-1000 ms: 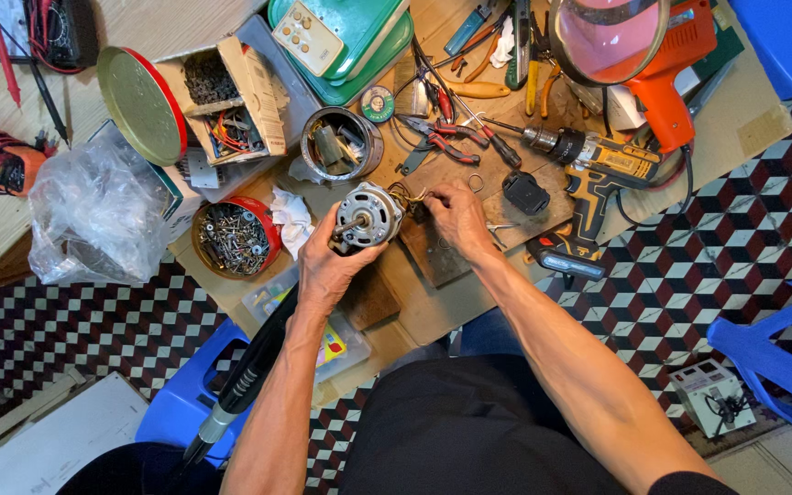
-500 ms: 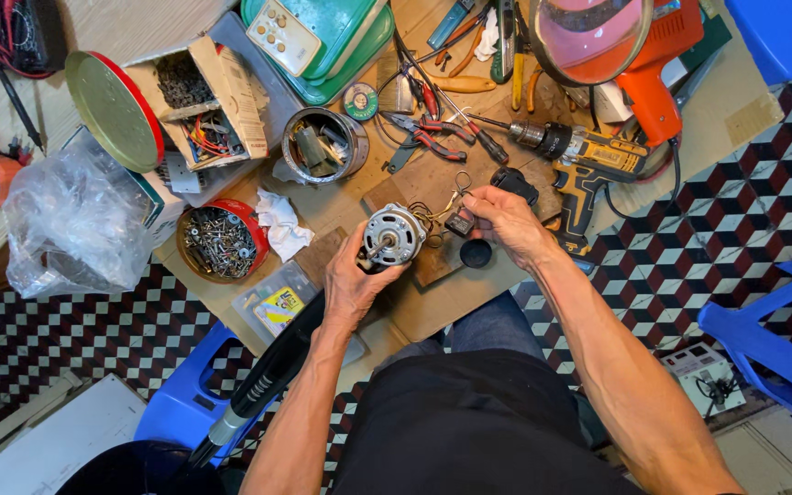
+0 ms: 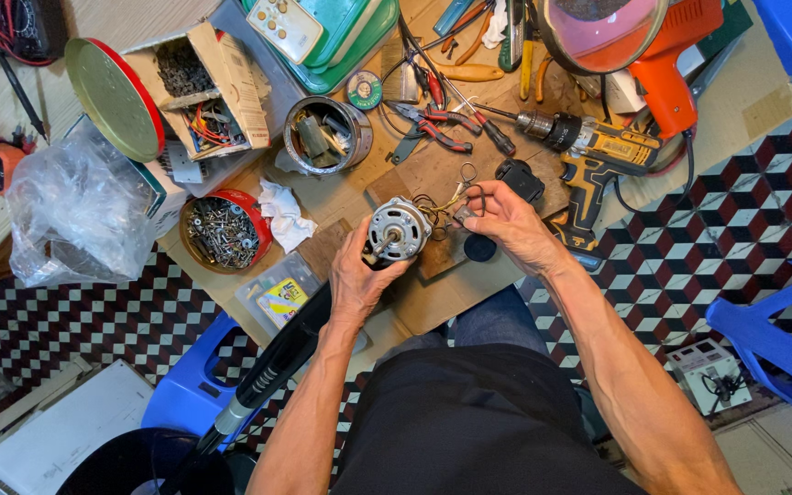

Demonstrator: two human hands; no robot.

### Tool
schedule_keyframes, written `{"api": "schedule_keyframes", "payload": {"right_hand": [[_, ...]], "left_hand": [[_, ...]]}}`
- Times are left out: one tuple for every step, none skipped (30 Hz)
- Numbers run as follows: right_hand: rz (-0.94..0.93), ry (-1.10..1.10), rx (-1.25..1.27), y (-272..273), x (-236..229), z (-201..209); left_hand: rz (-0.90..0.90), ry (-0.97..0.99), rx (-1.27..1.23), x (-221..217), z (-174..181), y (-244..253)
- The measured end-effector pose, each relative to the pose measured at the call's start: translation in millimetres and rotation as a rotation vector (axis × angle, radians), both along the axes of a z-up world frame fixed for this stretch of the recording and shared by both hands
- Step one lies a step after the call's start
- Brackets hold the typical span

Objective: The person disassembles an electric motor, removes screws, and inspects the internal components. They then reassemble the motor, attach it to a fan stand, and test the assembly by plugging it in.

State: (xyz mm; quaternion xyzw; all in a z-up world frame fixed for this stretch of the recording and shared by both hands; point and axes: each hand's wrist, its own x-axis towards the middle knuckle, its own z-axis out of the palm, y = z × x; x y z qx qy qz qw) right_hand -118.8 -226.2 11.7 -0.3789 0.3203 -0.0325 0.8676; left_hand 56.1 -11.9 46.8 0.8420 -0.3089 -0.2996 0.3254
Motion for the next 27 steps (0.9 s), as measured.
{"api": "schedule_keyframes", "payload": {"right_hand": [[0.004,-0.001,-0.005,0.2,-0.3,0.1],[0.007,-0.001,-0.011,0.6,-0.6,0.2],[0.011,-0.002,-0.017,0.9,-0.8,0.2],[0.011,0.001,-0.022,1.2,-0.9,0.2],[0.01,0.006,-0.027,1.5,-1.3,0.3],[0.01,0.01,-0.032,1.8,-1.7,0.4],[0.009,0.012,-0.046,2.1,-2.0,0.4],[0.009,0.013,-0.06,2.3,-2.1,0.4],[0.009,0.014,-0.074,2.6,-2.2,0.2],[0.008,0.011,-0.081,2.7,-2.4,-0.2],[0.008,0.007,-0.088,3.0,-2.7,-0.5],[0.008,0.004,-0.095,3.3,-2.9,-1.0],[0.005,0.011,-0.096,3.4,-3.1,-1.5],[0.002,0.019,-0.097,3.7,-3.5,-2.2],[0.001,0.026,-0.099,3.7,-3.5,-3.1],[-0.008,0.03,-0.102,3.9,-3.7,-4.0],[-0.016,0.033,-0.104,4.2,-3.4,-4.9],[-0.023,0.037,-0.107,4.6,-3.0,-5.8],[-0.034,0.057,-0.094,4.6,-2.5,-6.8],[-0.045,0.078,-0.081,4.6,-1.7,-7.8],[-0.056,0.101,-0.067,4.8,-1.6,-8.4],[-0.053,0.12,-0.078,5.0,-1.5,-8.8],[-0.05,0.137,-0.088,5.5,-0.6,-9.2],[-0.047,0.155,-0.098,5.9,0.1,-9.3],[-0.077,0.168,-0.052,6.3,0.9,-9.1],[-0.106,0.18,-0.005,6.4,1.5,-8.7],[-0.136,0.193,0.041,6.2,1.8,-8.4]], "left_hand": [[-0.004,-0.001,-0.01,0.1,0.0,0.6],[-0.007,0.005,-0.013,0.2,0.2,1.3],[-0.011,0.011,-0.017,0.7,0.2,1.5],[-0.014,0.017,-0.022,1.1,0.2,1.6],[-0.008,0.024,-0.015,1.5,0.2,1.3],[-0.002,0.032,-0.009,2.0,0.3,0.9],[0.003,0.04,-0.003,2.2,0.5,0.6],[0.007,0.047,0.002,2.4,0.7,0.3],[0.01,0.054,0.008,2.8,0.9,0.0],[0.014,0.061,0.014,3.0,1.1,-0.2],[0.013,0.059,0.01,3.1,1.5,-0.2],[0.012,0.058,0.005,3.2,2.0,-0.2],[0.01,0.056,0.0,3.2,2.2,-0.4],[0.01,0.053,0.0,3.2,2.4,-0.7],[0.01,0.05,0.0,3.1,2.4,-1.1],[0.01,0.047,0.0,3.1,2.3,-1.2],[0.018,0.057,-0.002,2.9,2.4,-1.0],[0.026,0.066,-0.004,2.5,2.5,-0.6],[0.034,0.076,-0.008,2.0,2.2,-0.6],[0.03,0.068,-0.009,2.0,1.6,-0.4],[0.024,0.062,-0.011,1.8,1.1,-0.1],[0.019,0.055,-0.012,1.4,0.4,0.1],[0.021,0.055,-0.008,1.2,-0.4,0.4],[0.024,0.056,-0.004,1.0,-1.2,0.7],[0.026,0.056,0.0,1.1,-1.9,1.0],[0.023,0.053,-0.001,1.3,-2.5,1.2],[0.019,0.05,-0.002,1.5,-3.2,1.2]]}}
